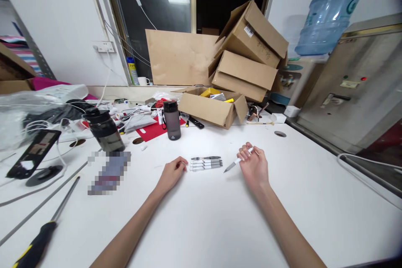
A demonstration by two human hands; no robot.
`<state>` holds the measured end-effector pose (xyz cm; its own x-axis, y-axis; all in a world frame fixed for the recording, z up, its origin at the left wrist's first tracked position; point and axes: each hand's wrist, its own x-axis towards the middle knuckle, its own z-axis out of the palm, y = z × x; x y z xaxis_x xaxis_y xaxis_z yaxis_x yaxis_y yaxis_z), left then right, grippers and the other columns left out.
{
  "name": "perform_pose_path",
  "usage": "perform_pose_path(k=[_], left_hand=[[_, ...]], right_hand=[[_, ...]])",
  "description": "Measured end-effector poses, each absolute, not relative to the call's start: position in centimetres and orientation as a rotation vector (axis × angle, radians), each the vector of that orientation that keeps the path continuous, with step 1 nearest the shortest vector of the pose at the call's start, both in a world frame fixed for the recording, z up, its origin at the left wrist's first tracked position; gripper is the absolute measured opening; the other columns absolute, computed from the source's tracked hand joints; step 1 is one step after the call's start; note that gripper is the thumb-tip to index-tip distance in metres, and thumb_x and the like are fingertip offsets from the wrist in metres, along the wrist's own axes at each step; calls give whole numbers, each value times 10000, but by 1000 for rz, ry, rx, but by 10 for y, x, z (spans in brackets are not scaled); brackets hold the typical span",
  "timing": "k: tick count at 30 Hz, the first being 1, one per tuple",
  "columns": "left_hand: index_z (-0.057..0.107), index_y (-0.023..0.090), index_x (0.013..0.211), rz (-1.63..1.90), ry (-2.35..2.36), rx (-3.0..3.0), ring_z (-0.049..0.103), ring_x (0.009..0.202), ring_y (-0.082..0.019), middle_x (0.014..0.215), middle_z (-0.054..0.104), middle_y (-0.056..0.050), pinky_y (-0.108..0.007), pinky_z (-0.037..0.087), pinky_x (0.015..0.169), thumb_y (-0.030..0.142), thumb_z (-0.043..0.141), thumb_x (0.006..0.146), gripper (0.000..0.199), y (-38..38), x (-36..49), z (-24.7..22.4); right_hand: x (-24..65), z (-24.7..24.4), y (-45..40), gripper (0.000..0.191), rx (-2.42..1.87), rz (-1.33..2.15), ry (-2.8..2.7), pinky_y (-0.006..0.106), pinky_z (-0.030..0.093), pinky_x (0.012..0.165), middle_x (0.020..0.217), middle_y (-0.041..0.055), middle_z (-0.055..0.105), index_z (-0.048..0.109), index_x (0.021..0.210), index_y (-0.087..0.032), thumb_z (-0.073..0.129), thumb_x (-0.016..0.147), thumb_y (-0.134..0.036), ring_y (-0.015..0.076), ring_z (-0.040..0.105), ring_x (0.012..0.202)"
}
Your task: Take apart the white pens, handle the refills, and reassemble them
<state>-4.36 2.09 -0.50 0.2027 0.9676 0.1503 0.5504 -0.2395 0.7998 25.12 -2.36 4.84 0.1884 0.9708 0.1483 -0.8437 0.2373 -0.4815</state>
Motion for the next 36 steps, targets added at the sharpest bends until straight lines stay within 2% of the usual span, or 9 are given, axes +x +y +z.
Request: perform_pose_path(k=[5,9,13,18,24,30,36], left_hand=[[678,214,939,881,1412,1872,606,739,-199,799,726,-6,-294,412,732,302,420,884,278,21,-44,-5],[681,216,935,878,1416,1874,615,751,-200,804,728,-5,-293,414,732,297,420,880,278,22,-44,-6],[685,217,938,878,1415,1885,611,741,-194,803,730,1,-289,415,726,290,421,882,279,23,-44,-7],[689,218,936,879,1408,1893,618,737,-192,800,734,5,-286,420,722,291,424,883,280,23,-45,-8],[687,219,947,875,1404,1899,630,759,-201,805,737,-7,-292,434,751,312,422,880,289,25,-46,-10],[685,221,946,867,1420,1893,624,750,-204,808,740,-7,-294,433,746,310,424,872,286,24,-46,-9],[684,221,941,880,1416,1897,618,745,-201,794,736,-1,-287,420,731,293,425,878,275,23,-45,-8]], right_hand=[[250,52,-25,9,-349,1298,-469,230,398,521,664,-54,313,554,847,-213,556,849,-205,117,346,549],[250,52,-26,62,-343,1340,-477,234,405,528,671,-51,315,572,854,-205,560,878,-261,118,352,558],[250,51,-25,41,-331,1315,-480,223,395,530,670,-48,325,584,854,-192,544,854,-190,111,351,559],[249,51,-25,32,-364,1303,-511,231,398,536,669,-45,335,587,869,-210,558,860,-219,121,362,565],[254,48,-23,44,-352,1244,-500,231,395,540,669,-48,318,570,836,-205,536,827,-179,117,347,559],[254,51,-24,81,-345,1256,-503,239,402,541,678,-48,327,592,870,-199,569,863,-276,119,365,569],[252,52,-25,43,-345,1285,-512,238,394,535,668,-49,310,589,851,-199,552,830,-196,120,348,561]])
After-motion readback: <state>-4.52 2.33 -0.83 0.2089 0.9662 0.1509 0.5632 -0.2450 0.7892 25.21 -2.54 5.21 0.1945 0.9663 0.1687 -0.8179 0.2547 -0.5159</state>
